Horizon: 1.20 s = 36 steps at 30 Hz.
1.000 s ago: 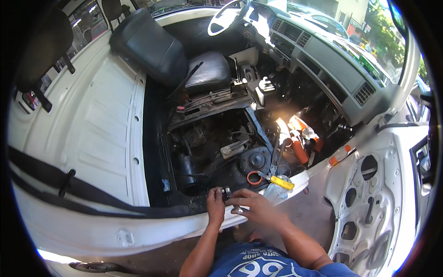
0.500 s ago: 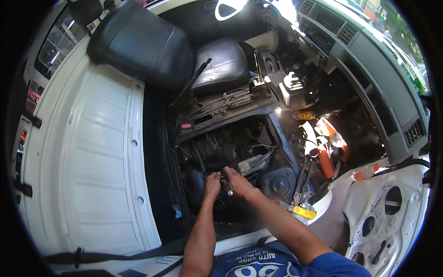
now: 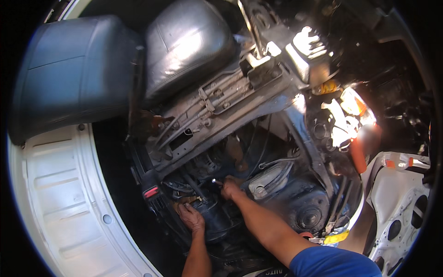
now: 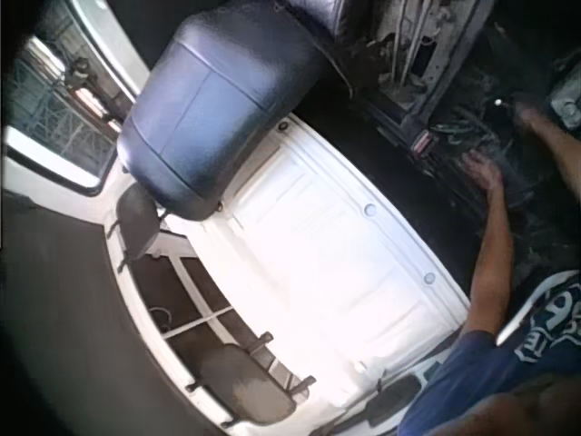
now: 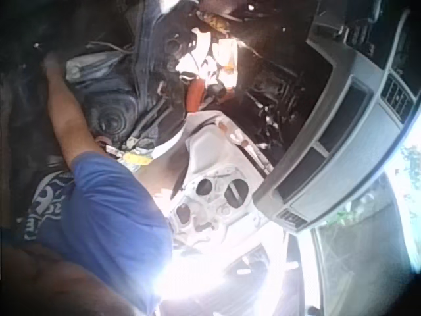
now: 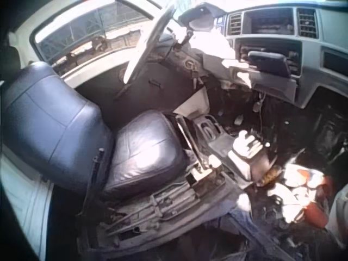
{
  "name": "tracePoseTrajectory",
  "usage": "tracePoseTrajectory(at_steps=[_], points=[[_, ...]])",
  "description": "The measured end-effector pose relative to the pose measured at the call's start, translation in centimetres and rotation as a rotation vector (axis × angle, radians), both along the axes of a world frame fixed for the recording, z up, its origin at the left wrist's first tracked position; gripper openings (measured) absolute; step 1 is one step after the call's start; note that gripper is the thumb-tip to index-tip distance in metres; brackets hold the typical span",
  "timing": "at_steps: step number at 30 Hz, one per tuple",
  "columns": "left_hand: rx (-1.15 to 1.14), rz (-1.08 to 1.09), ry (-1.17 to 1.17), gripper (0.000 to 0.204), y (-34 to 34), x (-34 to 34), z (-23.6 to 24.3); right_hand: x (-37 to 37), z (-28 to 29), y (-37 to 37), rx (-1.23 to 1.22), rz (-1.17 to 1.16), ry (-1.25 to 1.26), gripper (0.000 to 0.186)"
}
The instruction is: The person works on the engine of a white van with the hood open. They use a wrench to loosen bolts and manipulate hoses and wires within the engine bay. The person also uses a red cloth to wipe components.
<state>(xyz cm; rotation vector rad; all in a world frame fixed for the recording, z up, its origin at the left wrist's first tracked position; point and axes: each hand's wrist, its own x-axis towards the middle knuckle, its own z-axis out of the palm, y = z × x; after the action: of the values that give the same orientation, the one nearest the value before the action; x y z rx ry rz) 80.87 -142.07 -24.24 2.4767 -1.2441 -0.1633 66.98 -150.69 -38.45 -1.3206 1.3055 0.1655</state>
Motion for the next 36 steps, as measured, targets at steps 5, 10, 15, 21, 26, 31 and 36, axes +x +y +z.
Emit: tracePoseTrajectory(at_steps=[5, 10, 15, 21, 26, 31, 36], points=[[0.046, 0.022, 0.024, 0.025, -0.3, 0.0, 0.2, 1.9, -3.6, -0.4, 0.12, -0.018, -0.081, 0.041], [0.042, -0.017, -0.006, 0.027, -0.5, -0.2, 0.2, 3.2, -4.7, -0.3, 0.047, -0.01, -0.227, 0.044], [0.07, -0.025, -0.003, 0.028, -0.7, -0.2, 0.4, 2.6, -4.2, -0.9, 0.195, -0.151, -0.11, 0.046], [0.109, -0.009, 0.007, 0.028, -0.6, 0.0, 0.6, 2.5, -5.9, -0.7, 0.163, -0.209, 0.03, 0.044], [0.108, -0.01, 0.022, 0.029, -0.5, 0.1, 0.6, 3.9, -8.6, -0.1, 0.317, 0.111, 0.011, 0.052], [0.083, -0.062, 0.02, 0.031, -0.3, 0.4, 0.1, 3.4, -7.3, -0.5, 0.266, 0.165, -0.019, 0.052], [0.124, -0.028, 0.024, 0.034, 0.1, 0.8, -0.4, 2.5, -4.9, -1.8, 0.368, 0.152, -0.074, 0.051]])
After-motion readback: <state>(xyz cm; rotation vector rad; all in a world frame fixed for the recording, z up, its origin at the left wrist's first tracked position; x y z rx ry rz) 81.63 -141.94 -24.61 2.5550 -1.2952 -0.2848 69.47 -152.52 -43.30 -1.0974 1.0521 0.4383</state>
